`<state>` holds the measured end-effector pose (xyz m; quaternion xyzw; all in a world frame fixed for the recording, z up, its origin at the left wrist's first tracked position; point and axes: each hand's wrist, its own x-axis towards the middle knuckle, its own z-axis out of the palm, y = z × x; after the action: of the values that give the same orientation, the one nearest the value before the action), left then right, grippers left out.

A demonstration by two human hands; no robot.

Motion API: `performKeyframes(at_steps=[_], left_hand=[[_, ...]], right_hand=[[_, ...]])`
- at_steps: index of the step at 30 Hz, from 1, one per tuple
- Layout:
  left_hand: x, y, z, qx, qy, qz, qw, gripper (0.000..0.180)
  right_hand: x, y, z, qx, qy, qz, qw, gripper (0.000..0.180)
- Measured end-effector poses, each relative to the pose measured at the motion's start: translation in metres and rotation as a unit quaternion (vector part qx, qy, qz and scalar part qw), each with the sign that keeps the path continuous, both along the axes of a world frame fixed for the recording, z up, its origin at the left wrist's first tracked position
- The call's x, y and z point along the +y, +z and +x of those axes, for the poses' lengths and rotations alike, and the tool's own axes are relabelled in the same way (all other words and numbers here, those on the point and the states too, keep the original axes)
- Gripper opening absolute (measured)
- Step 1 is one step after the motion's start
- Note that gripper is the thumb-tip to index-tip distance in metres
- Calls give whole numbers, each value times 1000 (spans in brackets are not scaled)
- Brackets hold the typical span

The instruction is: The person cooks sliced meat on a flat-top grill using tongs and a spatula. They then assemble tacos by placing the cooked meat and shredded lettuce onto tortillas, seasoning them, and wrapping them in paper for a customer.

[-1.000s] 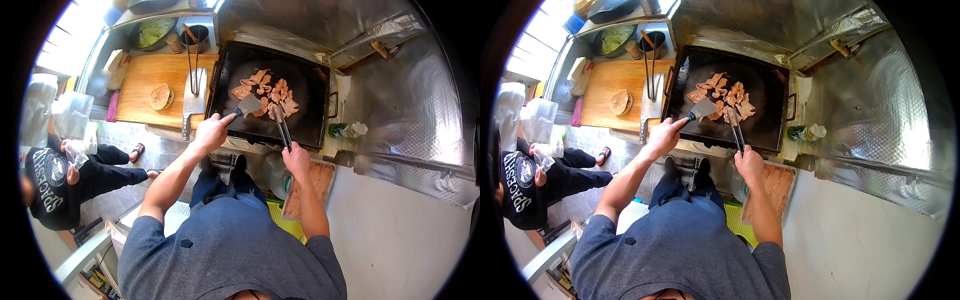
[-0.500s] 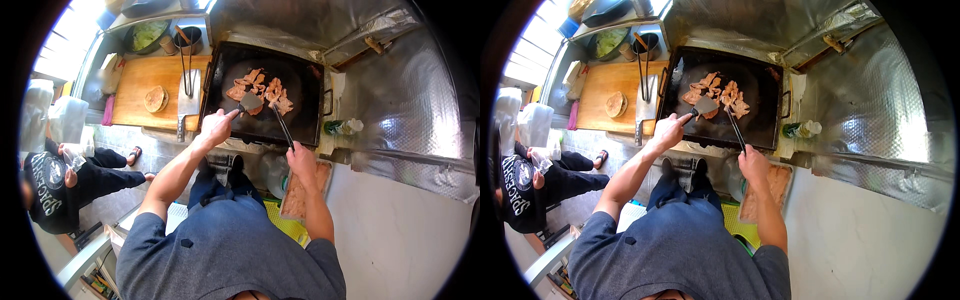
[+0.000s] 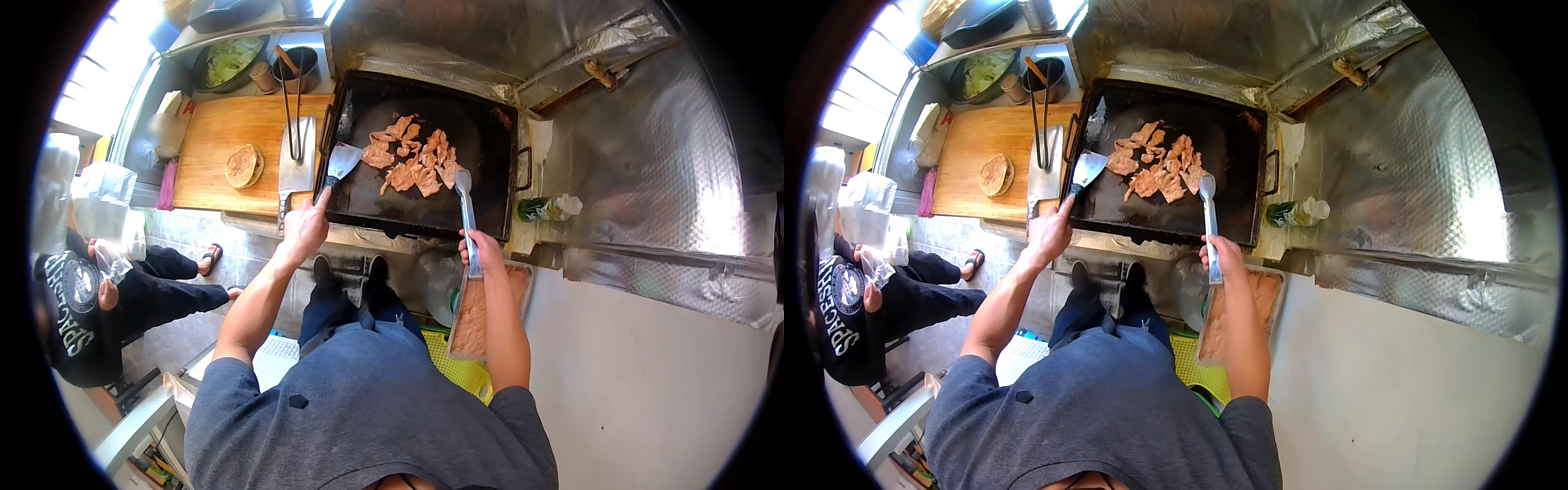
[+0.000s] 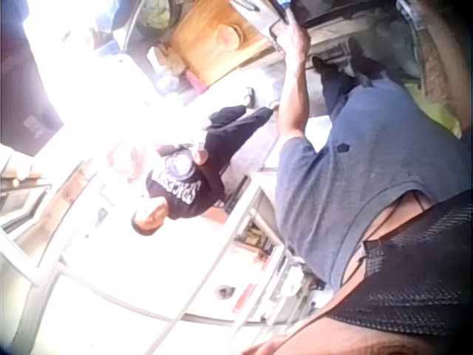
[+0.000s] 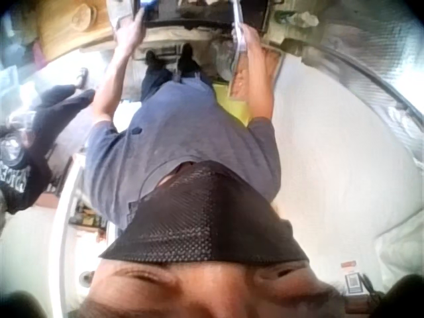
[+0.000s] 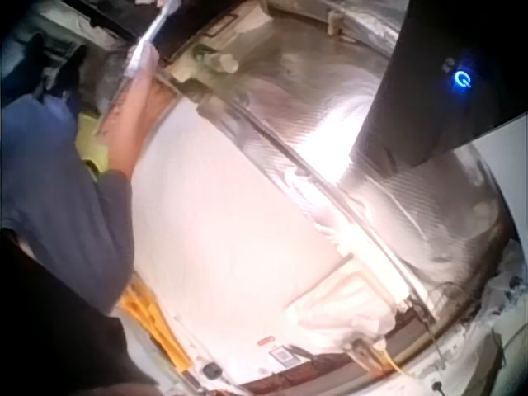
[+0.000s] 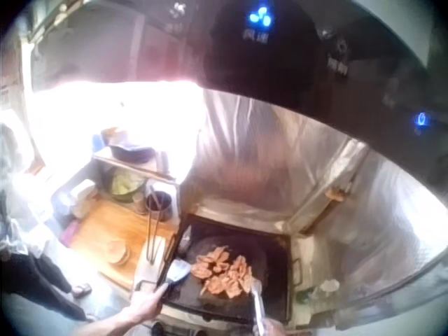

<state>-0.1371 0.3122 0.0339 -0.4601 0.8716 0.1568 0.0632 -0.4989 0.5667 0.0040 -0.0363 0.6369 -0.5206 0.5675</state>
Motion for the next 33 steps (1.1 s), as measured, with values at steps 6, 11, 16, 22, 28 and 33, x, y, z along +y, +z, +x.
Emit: performKeyframes(at_steps=[6,11,16,22,28,33], left_hand=[[15,37,-4,148,-82,-82,982,48],[64,3,-22,156,-106,133,973,30],[91,-178,-42,255,138,414,863,33],[112,-238,-91,403,502,689,333,29],[114,-231,-89,410,524,689,288,30],[113,-233,-90,410,551,682,251,29]], right_hand=[[-17,42,13,607,201,83,765,23],[-15,48,13,634,345,169,671,35],[-50,119,-14,674,272,94,680,43],[-98,203,-168,822,361,206,391,28],[-93,215,-237,769,429,345,324,45],[-101,199,-234,741,465,367,317,54]])
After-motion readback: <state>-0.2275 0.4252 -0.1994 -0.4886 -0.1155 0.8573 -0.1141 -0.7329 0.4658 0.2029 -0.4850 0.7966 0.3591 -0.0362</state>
